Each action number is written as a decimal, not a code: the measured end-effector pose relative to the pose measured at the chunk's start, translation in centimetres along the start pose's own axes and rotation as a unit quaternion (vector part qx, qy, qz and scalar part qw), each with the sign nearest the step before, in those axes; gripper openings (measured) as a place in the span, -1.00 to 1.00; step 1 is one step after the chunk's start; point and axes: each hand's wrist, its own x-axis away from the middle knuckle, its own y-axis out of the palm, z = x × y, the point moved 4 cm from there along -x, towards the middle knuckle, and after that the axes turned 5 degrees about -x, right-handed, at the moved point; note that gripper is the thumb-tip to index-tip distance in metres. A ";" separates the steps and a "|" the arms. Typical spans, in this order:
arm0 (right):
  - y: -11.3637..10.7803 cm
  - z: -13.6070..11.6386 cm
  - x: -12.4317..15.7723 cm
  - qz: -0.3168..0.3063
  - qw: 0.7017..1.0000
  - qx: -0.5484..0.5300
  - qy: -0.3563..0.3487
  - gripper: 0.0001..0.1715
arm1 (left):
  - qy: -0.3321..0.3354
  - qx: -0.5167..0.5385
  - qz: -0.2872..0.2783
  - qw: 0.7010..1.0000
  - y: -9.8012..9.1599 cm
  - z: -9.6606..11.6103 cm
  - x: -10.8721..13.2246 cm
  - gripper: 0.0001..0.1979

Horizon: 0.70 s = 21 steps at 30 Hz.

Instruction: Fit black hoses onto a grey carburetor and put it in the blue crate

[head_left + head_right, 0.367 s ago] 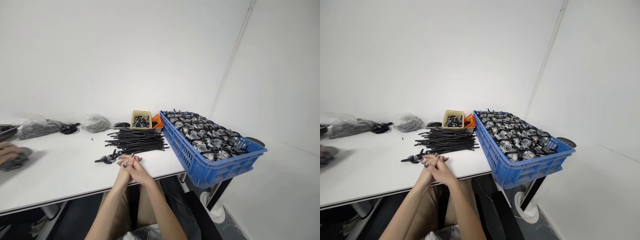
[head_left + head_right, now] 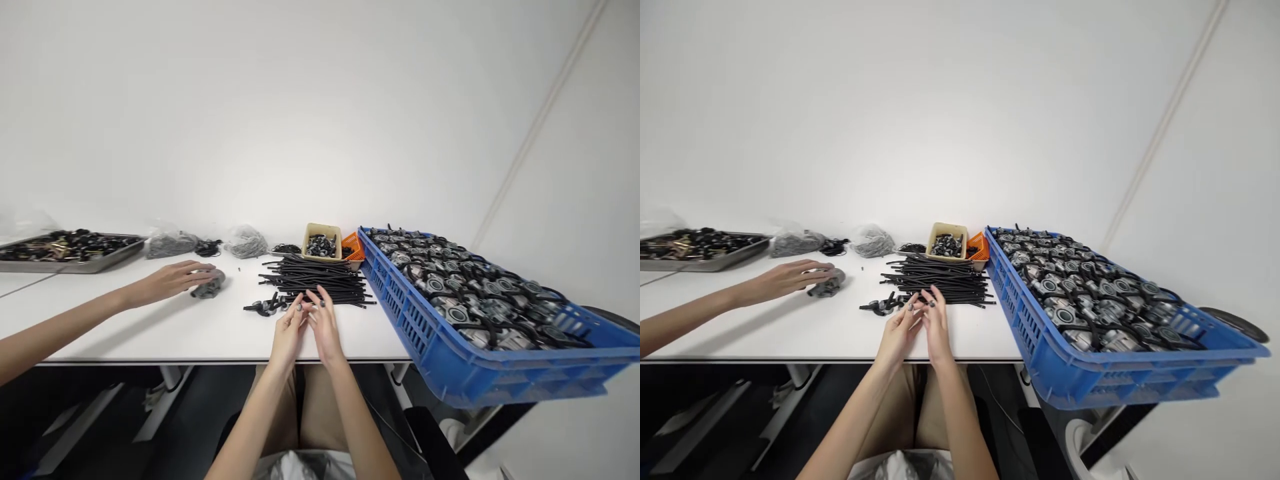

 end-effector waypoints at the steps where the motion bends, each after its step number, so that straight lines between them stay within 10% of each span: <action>1: -0.2 0.0 -0.1 0.018 1.000 -0.013 0.004 -0.40 | -0.002 0.018 0.018 1.000 -0.2 0.2 0.2 -0.59; 9: -0.8 0.2 0.0 0.060 0.998 0.017 -0.007 -0.61 | -0.017 0.018 0.132 0.991 -3.1 2.0 3.0 -0.69; 15: -0.6 0.6 -0.2 0.036 0.996 0.084 0.010 -0.65 | 0.048 -0.101 0.320 0.941 -14.8 5.2 3.9 -0.68; 18: -0.4 0.7 -0.1 0.017 0.994 0.104 0.010 -0.68 | 0.043 -0.297 0.301 0.905 -20.9 6.0 2.4 -0.57; 21: -0.3 0.8 0.0 0.005 0.994 0.107 0.013 -0.70 | -0.043 -0.542 0.265 0.797 -24.9 5.7 0.1 -0.48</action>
